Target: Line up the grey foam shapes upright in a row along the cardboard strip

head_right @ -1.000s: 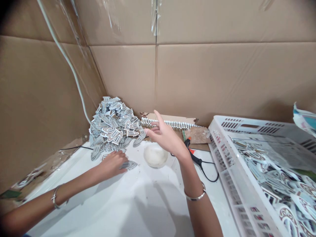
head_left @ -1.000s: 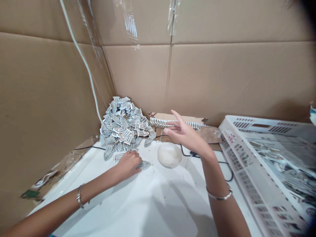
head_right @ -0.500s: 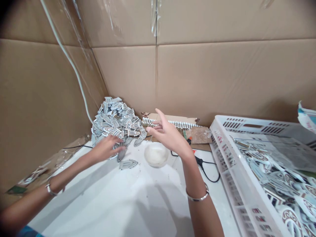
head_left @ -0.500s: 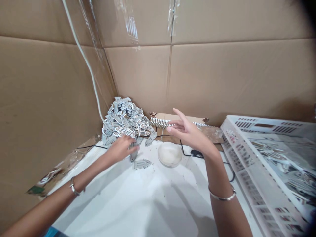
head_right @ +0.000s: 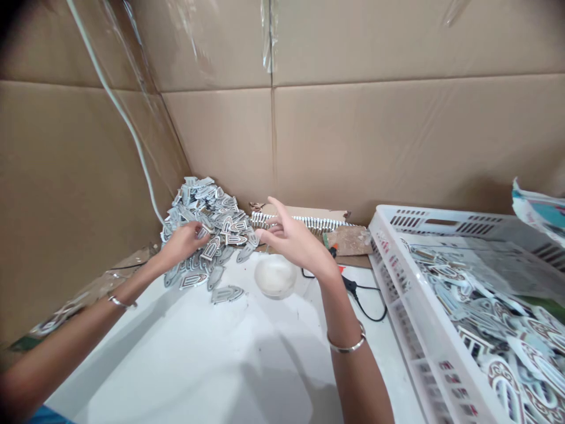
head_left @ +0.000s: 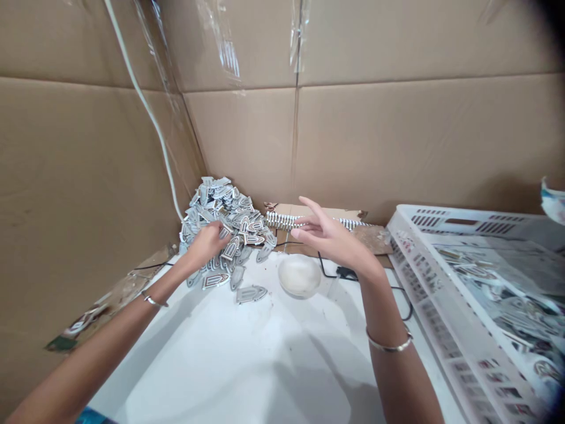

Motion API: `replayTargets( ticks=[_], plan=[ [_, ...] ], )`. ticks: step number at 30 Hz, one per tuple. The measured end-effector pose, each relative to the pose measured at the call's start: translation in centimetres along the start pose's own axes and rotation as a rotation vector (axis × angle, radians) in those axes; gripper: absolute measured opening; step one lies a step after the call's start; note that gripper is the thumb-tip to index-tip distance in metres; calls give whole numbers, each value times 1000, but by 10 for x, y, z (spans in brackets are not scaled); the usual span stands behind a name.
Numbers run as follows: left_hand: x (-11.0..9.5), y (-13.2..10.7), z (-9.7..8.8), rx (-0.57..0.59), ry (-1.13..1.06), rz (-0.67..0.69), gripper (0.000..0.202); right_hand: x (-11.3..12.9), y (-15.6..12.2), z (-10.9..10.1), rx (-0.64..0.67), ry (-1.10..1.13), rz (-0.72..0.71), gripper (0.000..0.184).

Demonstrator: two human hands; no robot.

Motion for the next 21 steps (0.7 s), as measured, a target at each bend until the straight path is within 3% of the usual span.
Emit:
replayTargets(
  ticks=[2, 4, 6, 9, 13, 21],
  plan=[
    [1, -6, -7, -34, -275, -14, 47, 0, 0, -1, 4, -2, -3, 87],
    [-7, -18, -1, 3, -579, 11, 53, -1, 1, -1, 11, 2, 1, 87],
    [-22, -35, 15, 89, -810, 47, 47, -3, 2, 0, 20, 1, 4, 87],
    [-41, -59, 47, 209, -935, 77, 41, -4, 4, 2, 32, -12, 2, 86],
    [-61, -70, 69, 253, -843, 240, 35, -4, 5, 7, 57, -23, -8, 86],
    [-78, -68, 65, 312, -303, 482, 47, -4, 3, 11, 84, -16, -4, 83]
  ],
)
Point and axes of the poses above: each hand's wrist, its own y-axis towards the middle knuckle, its own z-axis out of the palm, x = y × z, the point moved 10 cm from there along y, towards the middle knuckle, and after that the axes turned 9 degrees about y, right-handed, at the moved point
